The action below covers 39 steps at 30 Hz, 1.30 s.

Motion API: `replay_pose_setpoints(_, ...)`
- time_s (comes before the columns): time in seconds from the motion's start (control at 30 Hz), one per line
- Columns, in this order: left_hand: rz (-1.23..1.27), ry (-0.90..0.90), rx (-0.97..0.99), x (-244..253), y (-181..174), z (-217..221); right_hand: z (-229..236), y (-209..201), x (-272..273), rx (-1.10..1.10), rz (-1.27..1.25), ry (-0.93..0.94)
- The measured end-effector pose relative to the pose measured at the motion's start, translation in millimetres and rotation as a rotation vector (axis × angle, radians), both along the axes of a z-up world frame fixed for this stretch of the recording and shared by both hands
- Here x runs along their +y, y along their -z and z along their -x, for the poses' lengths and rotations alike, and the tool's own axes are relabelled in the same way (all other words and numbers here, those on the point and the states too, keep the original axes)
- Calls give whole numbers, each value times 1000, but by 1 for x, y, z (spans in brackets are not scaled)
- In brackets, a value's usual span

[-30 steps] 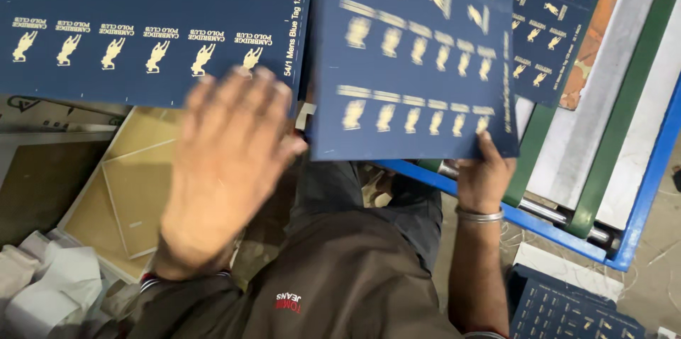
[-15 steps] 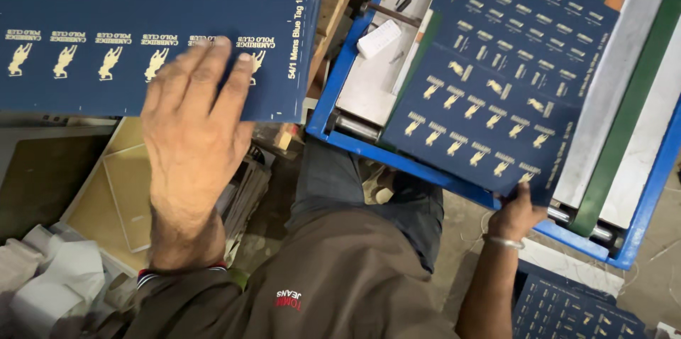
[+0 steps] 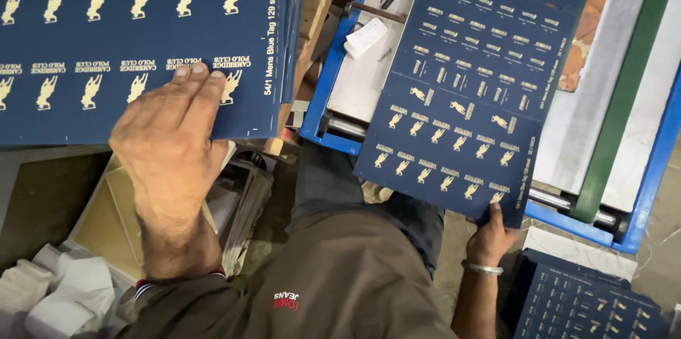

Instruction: The person repeatedly picks up blue printed sheets from a stack, places them onto a blue roller machine, and pushes them through the rollers. The person then collects the processed sheets and stacks them on the right side of the frame.

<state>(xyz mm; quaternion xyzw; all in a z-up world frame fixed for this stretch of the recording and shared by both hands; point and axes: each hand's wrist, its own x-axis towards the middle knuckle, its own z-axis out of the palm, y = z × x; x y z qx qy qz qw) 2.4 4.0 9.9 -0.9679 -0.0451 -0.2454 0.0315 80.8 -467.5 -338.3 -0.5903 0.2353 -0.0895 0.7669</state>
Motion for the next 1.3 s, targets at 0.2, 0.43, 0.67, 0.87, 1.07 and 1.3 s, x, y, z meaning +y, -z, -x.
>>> replay_pose_setpoints(0.2, 8, 6, -20, 5, 4, 0, -46, -3, 7, -64, 10, -45)
replay_pose_setpoints(0.43, 5, -2, -35, 8, 7, -2, -104, 7, 20, 35, -39, 41)
replay_pose_setpoints(0.67, -29, 35, -47, 3, 5, -5, -115, 21, 20, 36, -290, -218)
replay_pose_setpoints(0.87, 199, 201, 9, 28, -18, 2, -93, -20, 53, 117, -248, -366)
replay_pose_setpoints(1.07, 118, 188, -55, 9, -7, -17, -65, -162, 163, -270, -369, -954)
replay_pose_setpoints(1.3, 82, 349, 198, -67, 8, -68, -48, -239, 241, -88, -748, -861)
